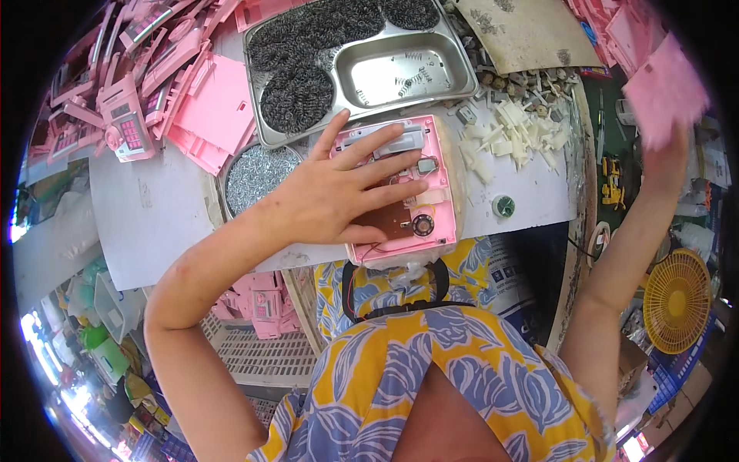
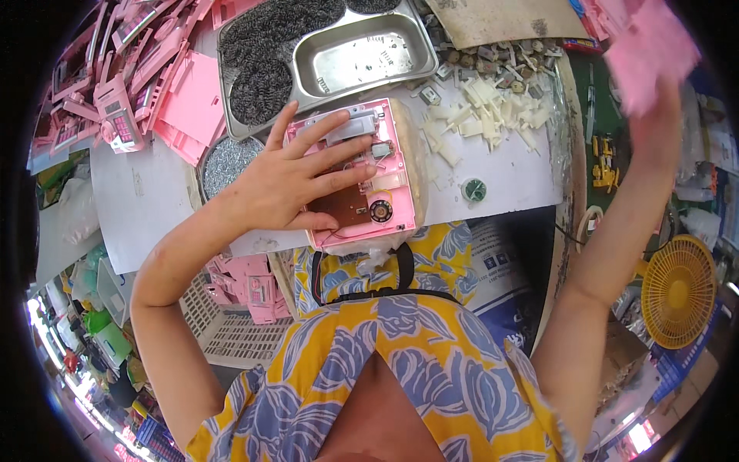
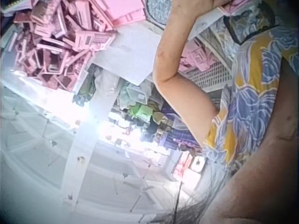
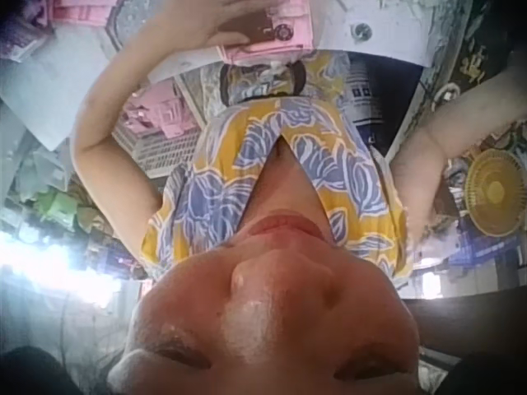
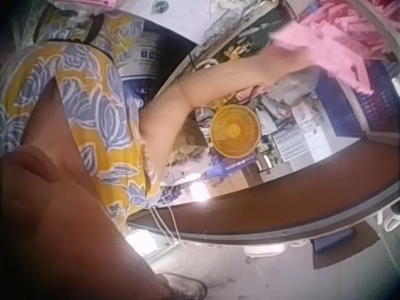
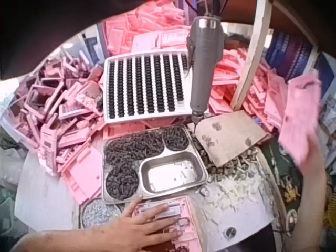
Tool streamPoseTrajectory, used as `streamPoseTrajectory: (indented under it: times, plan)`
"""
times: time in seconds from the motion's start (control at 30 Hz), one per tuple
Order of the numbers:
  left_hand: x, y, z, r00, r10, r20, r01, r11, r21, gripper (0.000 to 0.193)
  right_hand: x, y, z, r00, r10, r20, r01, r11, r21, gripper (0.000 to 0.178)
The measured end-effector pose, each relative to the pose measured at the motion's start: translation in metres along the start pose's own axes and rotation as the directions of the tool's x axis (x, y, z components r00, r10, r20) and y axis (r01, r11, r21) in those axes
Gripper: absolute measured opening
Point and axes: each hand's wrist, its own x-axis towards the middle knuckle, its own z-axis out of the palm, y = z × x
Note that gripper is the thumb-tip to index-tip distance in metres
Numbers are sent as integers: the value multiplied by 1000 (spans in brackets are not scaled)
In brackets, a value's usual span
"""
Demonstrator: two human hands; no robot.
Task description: Assembling electronic components and soldering wires inside a pink toy casing.
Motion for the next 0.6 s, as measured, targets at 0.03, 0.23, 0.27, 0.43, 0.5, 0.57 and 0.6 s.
streamPoseTrajectory:
  times: [0.03, 0.23, 0.27, 0.43, 0.5, 0.57, 0.6]
  plan:
    - [8, 5, -7, 995, 1, -103, -5, 999, -40, 78, -32, 2, 0, 983, -11, 186, 10, 1000, 9, 59]
    - [37, 63, -30, 810, -579, -94, -87, 40, -995, 65, -146, -10, 160, 812, -79, 578, 352, 856, -378, 98]
    - [36, 62, -38, 767, -641, 6, -19, -32, -999, 59, -148, -8, 172, 783, -87, 616, 426, 796, -430, 98]
    - [14, 50, -44, 621, -783, -43, -190, -98, -977, 48, -137, 7, 162, 781, 213, 587, -212, 975, -72, 70]
    - [6, 48, -23, 585, -809, -62, -49, 41, -998, 55, -159, 6, 159, 794, 307, 526, -301, 948, -98, 66]
    - [5, 54, -8, 546, -833, -87, 38, 129, -991, 74, -183, 13, 143, 795, 349, 497, -289, 937, -196, 66]
    - [1, 57, 1, 560, -820, -113, 118, 214, -970, 76, -194, 18, 135, 796, 369, 480, -283, 928, -243, 65]
